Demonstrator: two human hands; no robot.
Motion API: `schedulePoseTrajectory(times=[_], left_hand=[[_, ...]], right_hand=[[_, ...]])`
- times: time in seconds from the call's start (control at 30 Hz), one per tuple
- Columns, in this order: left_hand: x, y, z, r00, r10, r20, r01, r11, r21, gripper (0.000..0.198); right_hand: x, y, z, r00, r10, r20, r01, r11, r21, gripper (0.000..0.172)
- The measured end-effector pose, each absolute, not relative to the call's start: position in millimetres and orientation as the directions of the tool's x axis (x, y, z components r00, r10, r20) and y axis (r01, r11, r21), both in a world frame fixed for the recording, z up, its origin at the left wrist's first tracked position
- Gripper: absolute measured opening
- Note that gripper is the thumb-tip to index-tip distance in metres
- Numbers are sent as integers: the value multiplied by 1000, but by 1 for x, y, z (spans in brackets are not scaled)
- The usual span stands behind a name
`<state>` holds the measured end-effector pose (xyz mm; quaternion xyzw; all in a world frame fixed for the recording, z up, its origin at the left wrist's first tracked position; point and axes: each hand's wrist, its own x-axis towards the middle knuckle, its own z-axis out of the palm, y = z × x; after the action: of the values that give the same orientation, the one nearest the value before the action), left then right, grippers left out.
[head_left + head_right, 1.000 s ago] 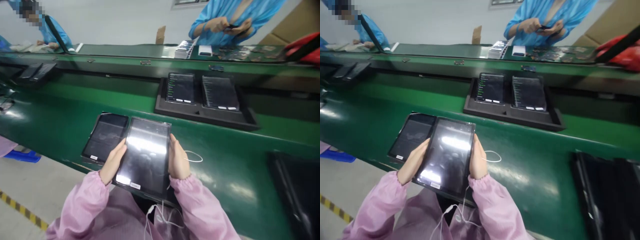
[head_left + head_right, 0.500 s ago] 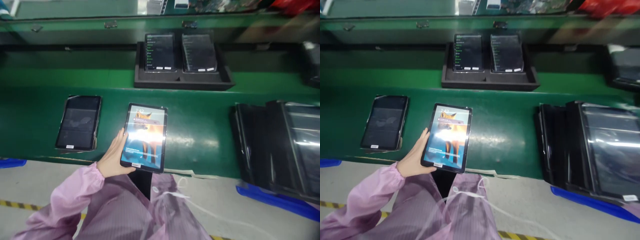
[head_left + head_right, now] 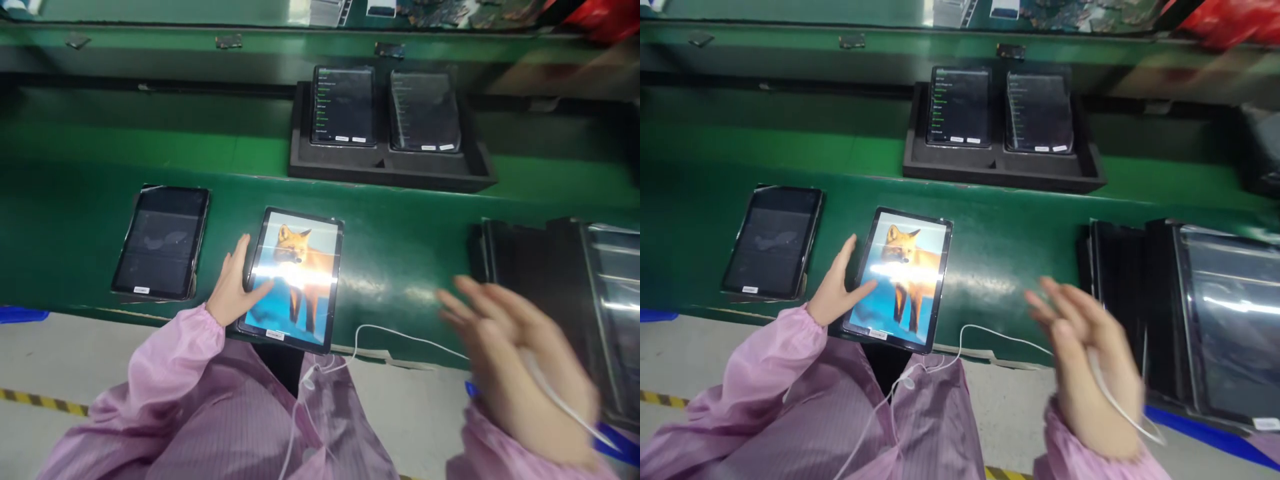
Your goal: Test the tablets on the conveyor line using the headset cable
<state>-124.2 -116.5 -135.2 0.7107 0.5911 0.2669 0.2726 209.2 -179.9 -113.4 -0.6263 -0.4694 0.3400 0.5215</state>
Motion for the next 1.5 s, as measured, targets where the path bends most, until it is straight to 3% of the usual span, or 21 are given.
schedulePoseTrajectory(times=[0.07, 0.13, 0.3, 0.53, 0.63, 0.77, 0.87, 0.97, 1.03, 1.2, 1.33, 1.5], left_hand=[[-126, -135, -142, 192, 981, -15, 691, -124, 712, 93], [-124, -152, -147, 200, 979, -33, 673, -113, 731, 93], [-114, -177, -148, 123, 991, -47, 578, -33, 816, 84], [-113, -188, -145, 127, 991, -39, 587, -44, 808, 78], [-116, -183, -144, 153, 988, 27, 671, -124, 731, 76], [-120, -171, -145, 207, 962, 180, 822, -271, 501, 67], [-117, -164, -146, 252, 949, 190, 880, -307, 363, 62], [-106, -160, -145, 310, 930, 196, 885, -358, 297, 58], [-97, -158, -143, 381, 901, 205, 857, -428, 287, 53], [-91, -155, -136, 448, 864, 231, 797, -503, 335, 49], [-106, -157, -136, 368, 898, 243, 827, -435, 356, 49], [-126, -161, -137, 275, 926, 259, 856, -358, 373, 47]], right_hand=[[201, -163, -125, 236, 964, -127, 70, -147, -987, 47], [196, -149, -134, 89, 952, -292, 32, -296, -955, 56], [201, -136, -133, 31, 918, -394, 259, -388, -884, 72], [213, -129, -126, 93, 859, -504, 482, -481, -732, 91], [217, -129, -129, 116, 857, -503, 520, -483, -704, 93], [222, -131, -134, 143, 864, -483, 417, -495, -762, 89], [222, -133, -139, 159, 873, -461, 359, -486, -797, 86], [221, -134, -143, 159, 881, -447, 346, -473, -810, 87], [221, -136, -145, 166, 895, -415, 342, -446, -827, 82], [222, -144, -148, 144, 935, -324, 318, -354, -880, 47], [217, -149, -145, 112, 929, -354, 246, -371, -896, 45], [210, -145, -135, 150, 942, -300, 268, -331, -905, 57]])
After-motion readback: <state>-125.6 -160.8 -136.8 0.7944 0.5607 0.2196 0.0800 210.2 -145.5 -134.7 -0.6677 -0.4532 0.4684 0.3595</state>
